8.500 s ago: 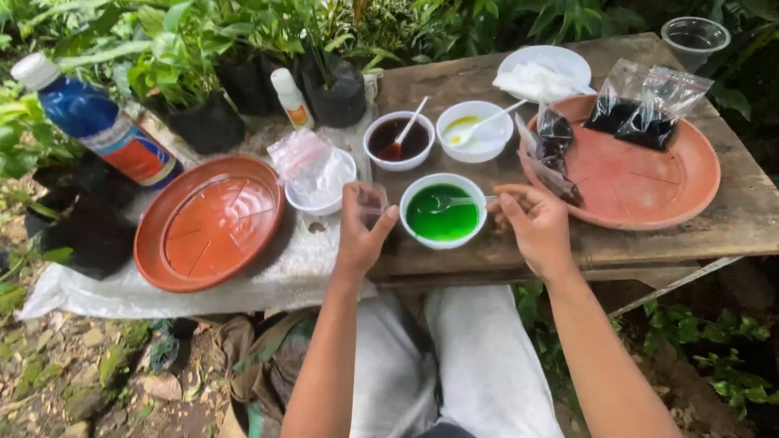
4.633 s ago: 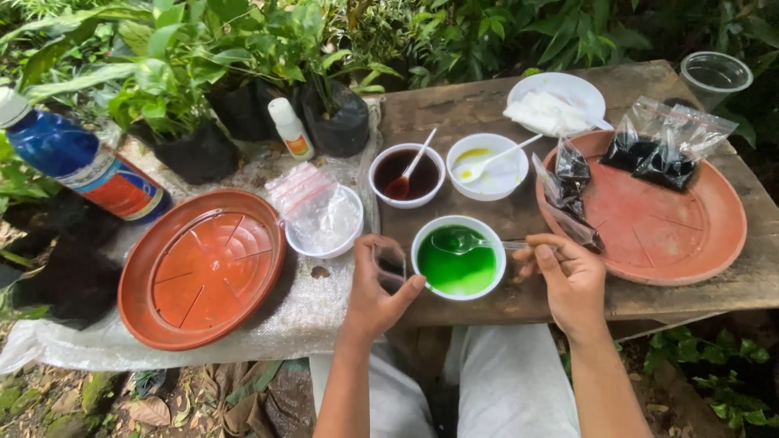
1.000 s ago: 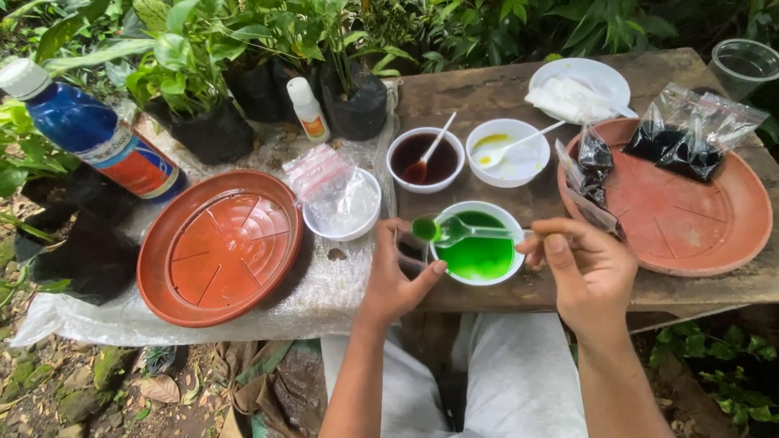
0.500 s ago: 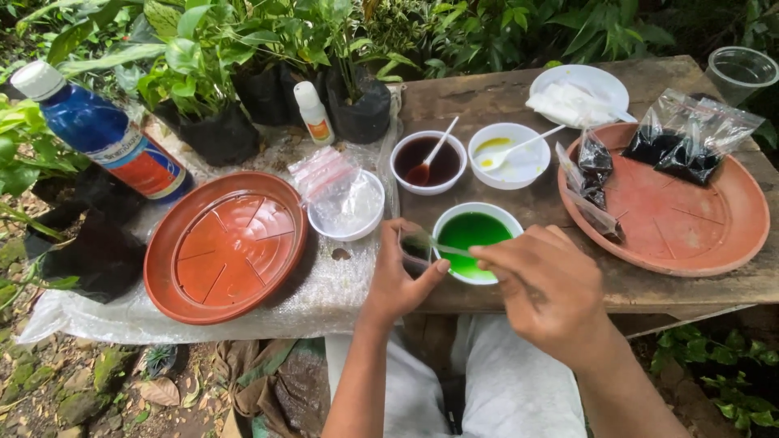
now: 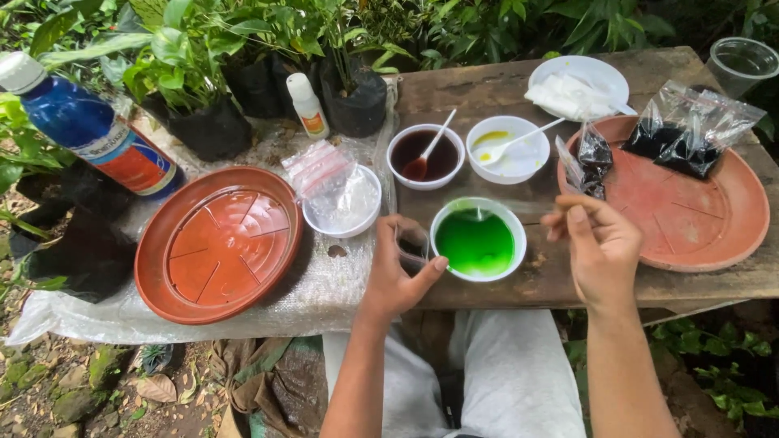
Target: The person is preparing liquid samples by stirring a green solution and then carefully spooning it into small plastic bags.
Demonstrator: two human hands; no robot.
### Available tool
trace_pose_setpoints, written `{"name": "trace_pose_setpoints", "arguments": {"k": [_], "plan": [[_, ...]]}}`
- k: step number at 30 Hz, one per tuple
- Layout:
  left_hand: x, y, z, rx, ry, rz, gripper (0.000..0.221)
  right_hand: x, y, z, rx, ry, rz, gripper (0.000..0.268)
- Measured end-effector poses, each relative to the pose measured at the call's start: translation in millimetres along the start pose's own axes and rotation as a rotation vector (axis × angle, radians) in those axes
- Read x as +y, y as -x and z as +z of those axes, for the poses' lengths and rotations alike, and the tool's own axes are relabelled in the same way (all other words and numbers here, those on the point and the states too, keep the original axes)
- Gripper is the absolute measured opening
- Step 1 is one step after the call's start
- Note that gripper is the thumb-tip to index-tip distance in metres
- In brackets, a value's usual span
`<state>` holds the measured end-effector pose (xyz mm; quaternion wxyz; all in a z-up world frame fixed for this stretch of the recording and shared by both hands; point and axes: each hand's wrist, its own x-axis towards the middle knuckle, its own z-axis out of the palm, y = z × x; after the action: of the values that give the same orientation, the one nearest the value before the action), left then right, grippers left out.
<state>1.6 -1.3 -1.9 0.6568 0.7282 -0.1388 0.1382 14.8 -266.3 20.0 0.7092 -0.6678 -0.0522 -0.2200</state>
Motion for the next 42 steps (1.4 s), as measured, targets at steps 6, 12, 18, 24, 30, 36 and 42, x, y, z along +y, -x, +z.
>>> {"name": "trace_pose_setpoints", "arguments": {"k": [6, 12, 18, 24, 30, 36, 42], "plan": [[2.9, 1.3, 0.4, -0.005, -0.007, -0.022, 0.055, 19.7, 10.6, -11.7, -0.026, 0.111, 0.085, 0.019], [0.4, -1.3, 0.1, -0.004, -0.001, -0.023, 0.054, 24.8, 11.6, -15.3, -0.030, 0.091, 0.123, 0.020], [-6.4, -0.5, 2.4, -0.008, -0.027, 0.001, 0.054, 13.4, 9.8, -8.9, -0.036, 0.161, 0.113, 0.021], [-3.6, -0.9, 2.5, -0.015, -0.039, -0.014, 0.057, 9.6, 9.6, -7.6, -0.048, 0.169, 0.116, 0.023], [-0.4, -2.2, 2.3, -0.025, -0.045, -0.010, 0.058, 4.6, 8.6, -6.8, -0.037, 0.154, 0.139, 0.022], [1.4, -0.9, 3.4, -0.019, -0.044, 0.005, 0.058, 13.6, 9.9, -11.6, -0.024, 0.090, 0.151, 0.019], [-2.5, -0.4, 2.7, -0.022, -0.024, 0.028, 0.055, 12.7, 6.5, -11.0, -0.024, -0.032, 0.148, 0.019]]}}
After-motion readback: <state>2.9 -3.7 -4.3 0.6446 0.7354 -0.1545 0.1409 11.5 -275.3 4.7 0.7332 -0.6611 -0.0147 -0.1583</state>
